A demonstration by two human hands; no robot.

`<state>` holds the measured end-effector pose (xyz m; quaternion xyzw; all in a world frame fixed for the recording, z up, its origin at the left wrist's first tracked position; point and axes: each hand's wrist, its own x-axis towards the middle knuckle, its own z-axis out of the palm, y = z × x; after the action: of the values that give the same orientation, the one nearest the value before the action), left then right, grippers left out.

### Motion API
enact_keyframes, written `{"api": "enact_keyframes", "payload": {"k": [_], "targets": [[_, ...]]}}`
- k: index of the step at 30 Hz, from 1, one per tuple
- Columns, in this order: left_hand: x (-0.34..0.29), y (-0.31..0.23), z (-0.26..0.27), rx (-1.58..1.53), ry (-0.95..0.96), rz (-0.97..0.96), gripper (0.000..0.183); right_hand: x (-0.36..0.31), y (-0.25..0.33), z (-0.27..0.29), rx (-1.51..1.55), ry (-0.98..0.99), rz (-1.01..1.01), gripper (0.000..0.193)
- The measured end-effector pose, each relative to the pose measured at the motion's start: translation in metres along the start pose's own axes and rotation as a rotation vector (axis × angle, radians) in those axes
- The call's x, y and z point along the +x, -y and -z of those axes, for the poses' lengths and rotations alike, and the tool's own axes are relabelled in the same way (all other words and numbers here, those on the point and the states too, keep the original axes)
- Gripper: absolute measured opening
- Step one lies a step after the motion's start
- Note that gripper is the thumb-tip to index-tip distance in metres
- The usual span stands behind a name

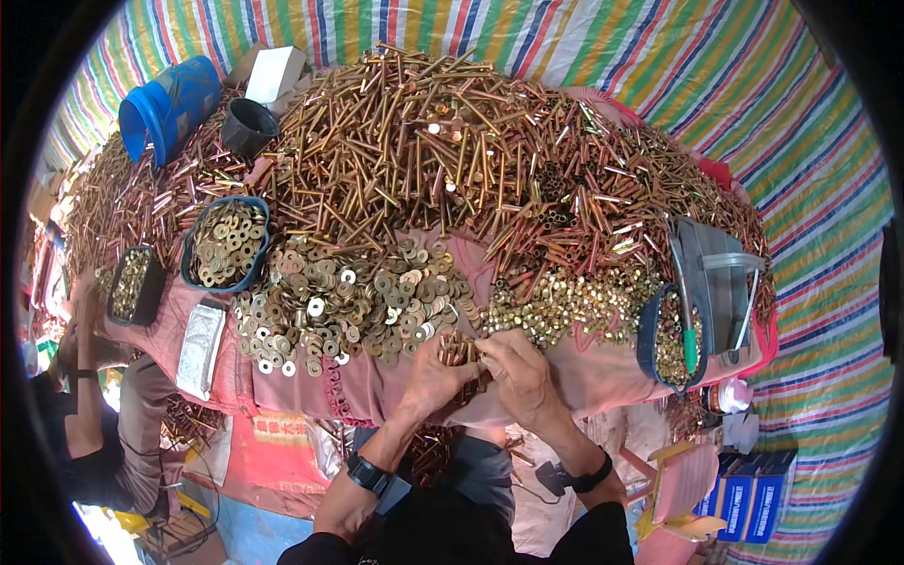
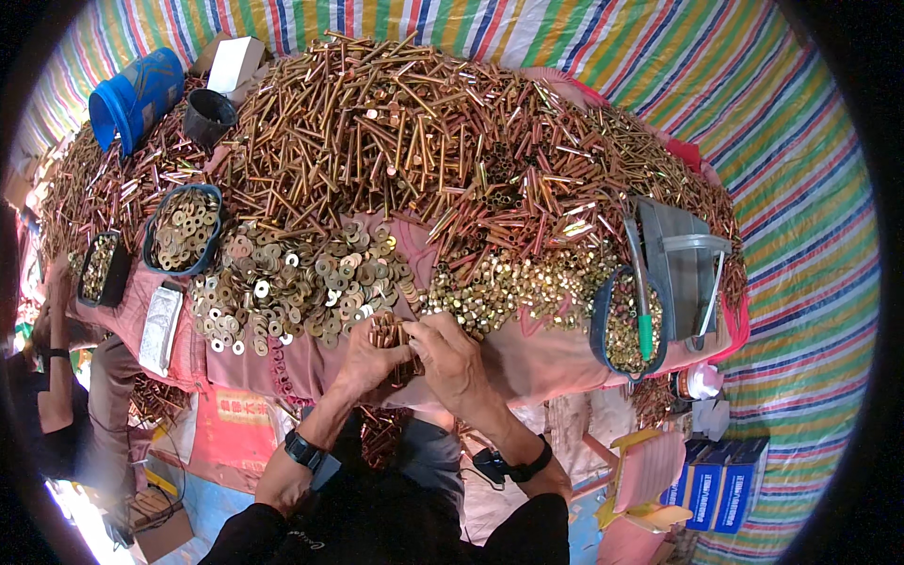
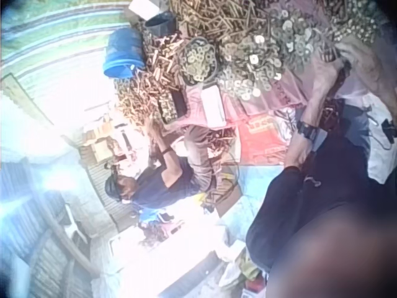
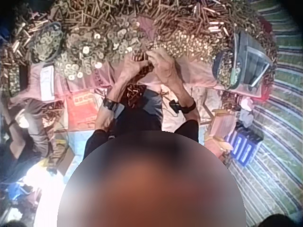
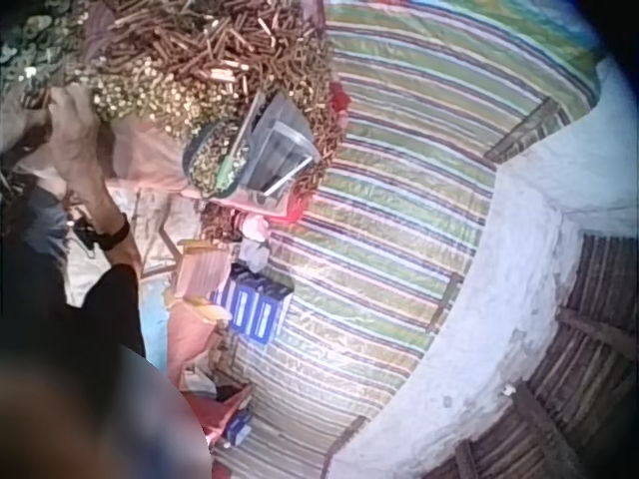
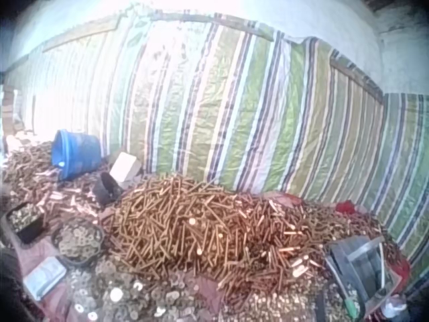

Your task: The person sorts metal components by hand from a large pile on a table. The person picks up metal tubes and washers, moves them between different containers and piles, and handles them one by one.

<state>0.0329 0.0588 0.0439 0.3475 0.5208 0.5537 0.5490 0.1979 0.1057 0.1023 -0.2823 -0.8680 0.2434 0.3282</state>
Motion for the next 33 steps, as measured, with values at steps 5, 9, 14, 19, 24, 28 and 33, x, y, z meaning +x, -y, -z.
{"api": "enact_keyframes", "payload": {"k": [5,9,14,19,24,28,33], "targets": [[0.001,0.004,-0.001,-0.059,0.016,-0.03,0.025,-0.002,-0.005,-0.009,-0.069,-0.096,0.021,0.023],[0.004,0.01,-0.001,-0.062,0.021,-0.083,0.025,-0.003,-0.006,-0.017,-0.119,-0.165,0.003,0.026],[0.002,0.011,0.0,-0.034,0.022,-0.102,0.025,-0.005,-0.003,-0.015,0.061,-0.099,-0.222,0.033],[0.004,0.016,-0.001,-0.023,0.021,-0.087,0.028,0.0,-0.013,-0.014,0.022,-0.133,0.033,0.031],[0.002,0.019,-0.003,0.014,0.022,-0.175,0.03,-0.002,-0.012,-0.012,0.029,-0.08,-0.023,0.025],[0.003,0.018,-0.003,-0.093,0.036,-0.084,0.028,-0.006,-0.003,-0.007,0.352,-0.092,-0.332,0.025],[0.004,0.017,0.001,0.109,0.022,-0.094,0.029,-0.007,-0.014,-0.01,0.073,-0.136,-0.042,0.025]]}}
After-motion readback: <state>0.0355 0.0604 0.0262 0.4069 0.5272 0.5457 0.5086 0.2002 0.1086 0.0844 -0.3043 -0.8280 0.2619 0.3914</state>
